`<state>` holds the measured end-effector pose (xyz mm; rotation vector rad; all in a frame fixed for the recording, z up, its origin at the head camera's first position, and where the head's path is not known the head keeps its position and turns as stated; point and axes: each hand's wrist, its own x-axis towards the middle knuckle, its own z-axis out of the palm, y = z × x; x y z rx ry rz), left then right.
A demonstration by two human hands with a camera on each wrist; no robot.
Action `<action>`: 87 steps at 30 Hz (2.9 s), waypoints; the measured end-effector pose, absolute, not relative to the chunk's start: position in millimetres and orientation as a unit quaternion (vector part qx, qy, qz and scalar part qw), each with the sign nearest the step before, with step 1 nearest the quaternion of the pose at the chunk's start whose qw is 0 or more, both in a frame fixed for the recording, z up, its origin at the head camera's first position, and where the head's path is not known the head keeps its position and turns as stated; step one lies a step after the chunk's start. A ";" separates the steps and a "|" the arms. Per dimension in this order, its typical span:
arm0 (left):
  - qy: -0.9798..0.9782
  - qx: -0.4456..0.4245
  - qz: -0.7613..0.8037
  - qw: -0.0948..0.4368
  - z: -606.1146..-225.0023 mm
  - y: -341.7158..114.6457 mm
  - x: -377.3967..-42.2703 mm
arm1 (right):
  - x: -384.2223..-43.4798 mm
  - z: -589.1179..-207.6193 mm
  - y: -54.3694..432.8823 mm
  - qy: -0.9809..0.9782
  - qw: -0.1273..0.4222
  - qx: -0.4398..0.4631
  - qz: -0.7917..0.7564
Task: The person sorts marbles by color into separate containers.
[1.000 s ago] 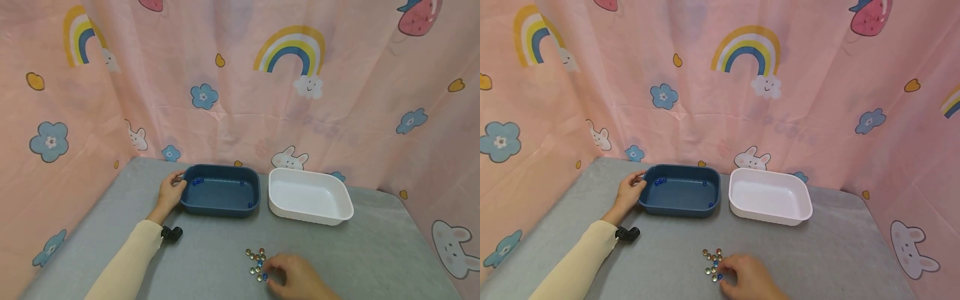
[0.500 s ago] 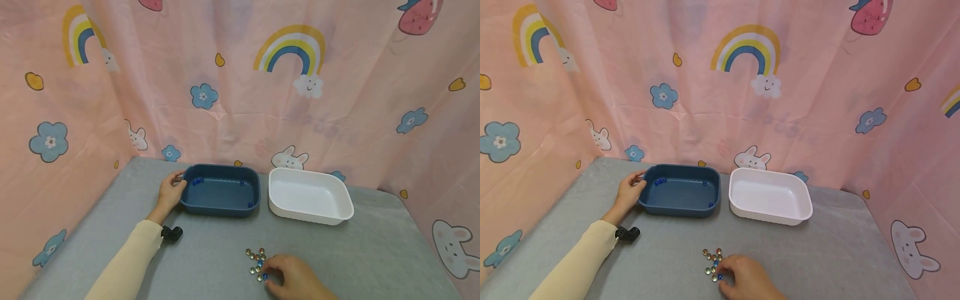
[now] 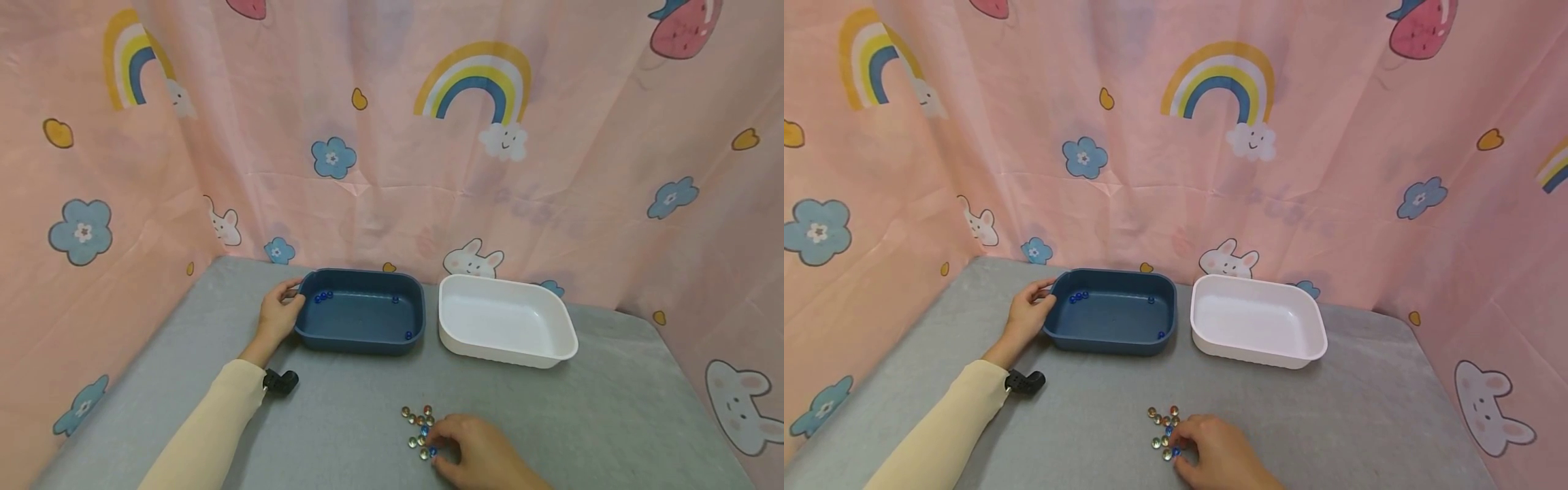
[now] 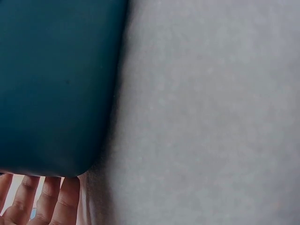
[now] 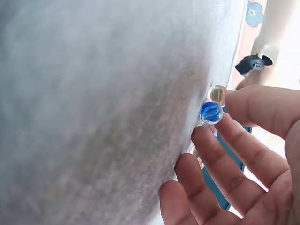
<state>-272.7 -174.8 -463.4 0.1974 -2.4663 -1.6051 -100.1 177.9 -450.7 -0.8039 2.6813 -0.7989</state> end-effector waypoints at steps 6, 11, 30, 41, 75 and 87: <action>-0.833 0.069 -0.541 0.094 -463.7 -174.4 -272.0 | -99.7 -450.9 175.9 0.920 0.095 -0.281 -0.255; -0.833 0.068 -0.541 0.095 -463.6 -174.3 -272.1 | -99.5 -450.2 174.1 0.925 0.090 -0.274 -0.248; -0.834 0.063 -0.539 0.097 -463.4 -174.5 -272.0 | -101.5 -449.9 172.4 0.920 0.116 -0.272 -0.258; -0.835 0.060 -0.538 0.103 -464.8 -175.7 -272.6 | -105.1 -442.0 175.6 0.905 0.033 -0.305 -0.296; -0.830 0.070 -0.546 0.095 -468.1 -175.7 -274.0 | -129.3 -405.2 176.2 0.915 -0.046 -0.236 -0.325; -0.832 0.063 -0.542 0.099 -468.9 -176.4 -273.7 | -140.0 -390.3 171.7 0.916 -0.056 -0.225 -0.329</action>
